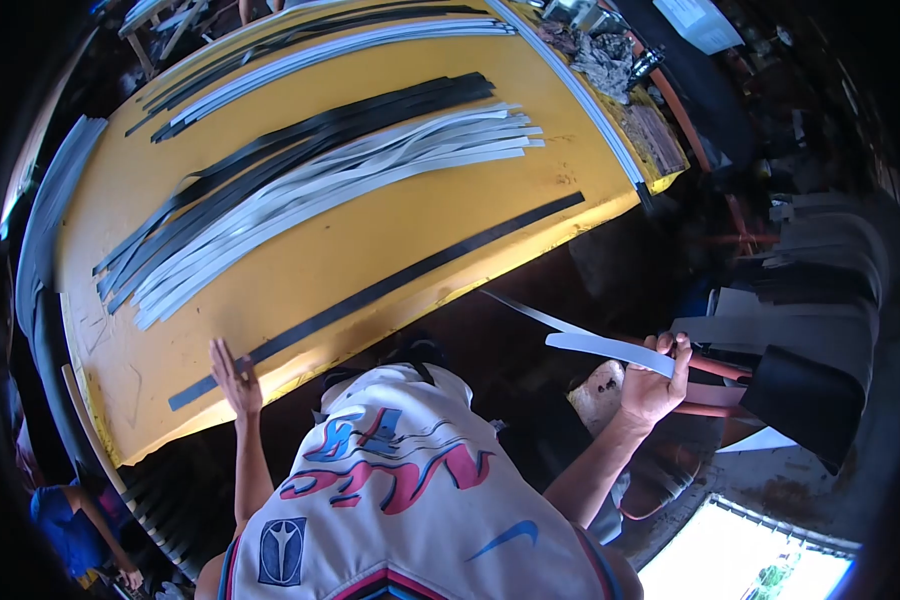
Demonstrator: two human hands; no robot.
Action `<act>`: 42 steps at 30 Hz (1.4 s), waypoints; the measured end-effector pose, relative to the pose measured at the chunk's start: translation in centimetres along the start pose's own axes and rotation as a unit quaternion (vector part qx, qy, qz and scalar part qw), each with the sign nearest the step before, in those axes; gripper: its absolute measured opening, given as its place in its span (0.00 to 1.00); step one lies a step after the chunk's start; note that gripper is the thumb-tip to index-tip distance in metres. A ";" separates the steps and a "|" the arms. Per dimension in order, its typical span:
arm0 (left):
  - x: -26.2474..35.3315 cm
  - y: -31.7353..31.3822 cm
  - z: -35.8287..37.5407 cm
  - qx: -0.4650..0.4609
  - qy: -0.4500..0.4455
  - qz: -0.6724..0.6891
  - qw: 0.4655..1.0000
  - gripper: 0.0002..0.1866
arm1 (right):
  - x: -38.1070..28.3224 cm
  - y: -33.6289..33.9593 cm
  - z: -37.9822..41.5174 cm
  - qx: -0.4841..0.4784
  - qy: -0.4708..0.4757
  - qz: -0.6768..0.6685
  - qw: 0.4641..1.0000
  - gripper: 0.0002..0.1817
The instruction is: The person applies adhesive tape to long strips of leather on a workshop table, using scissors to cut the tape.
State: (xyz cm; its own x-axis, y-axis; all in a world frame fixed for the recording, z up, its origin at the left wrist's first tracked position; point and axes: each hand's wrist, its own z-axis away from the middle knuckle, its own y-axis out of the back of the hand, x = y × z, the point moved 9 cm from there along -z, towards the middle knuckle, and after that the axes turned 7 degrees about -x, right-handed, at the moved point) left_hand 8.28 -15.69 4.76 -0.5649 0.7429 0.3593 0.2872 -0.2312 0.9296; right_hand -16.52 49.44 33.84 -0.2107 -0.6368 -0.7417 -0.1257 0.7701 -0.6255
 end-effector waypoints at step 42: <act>-5.2 14.6 2.0 -0.142 0.028 0.555 0.819 0.09 | 45.1 -31.9 23.9 -0.375 -0.410 0.116 0.823 0.10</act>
State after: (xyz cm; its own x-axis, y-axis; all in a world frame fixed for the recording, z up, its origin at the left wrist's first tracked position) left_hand 16.97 -21.69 16.31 -0.1143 -0.0528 0.9920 0.4619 -0.8869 0.0061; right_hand 1.15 -4.73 14.53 0.3736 -0.0432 -0.9266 -0.8025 0.4859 -0.3462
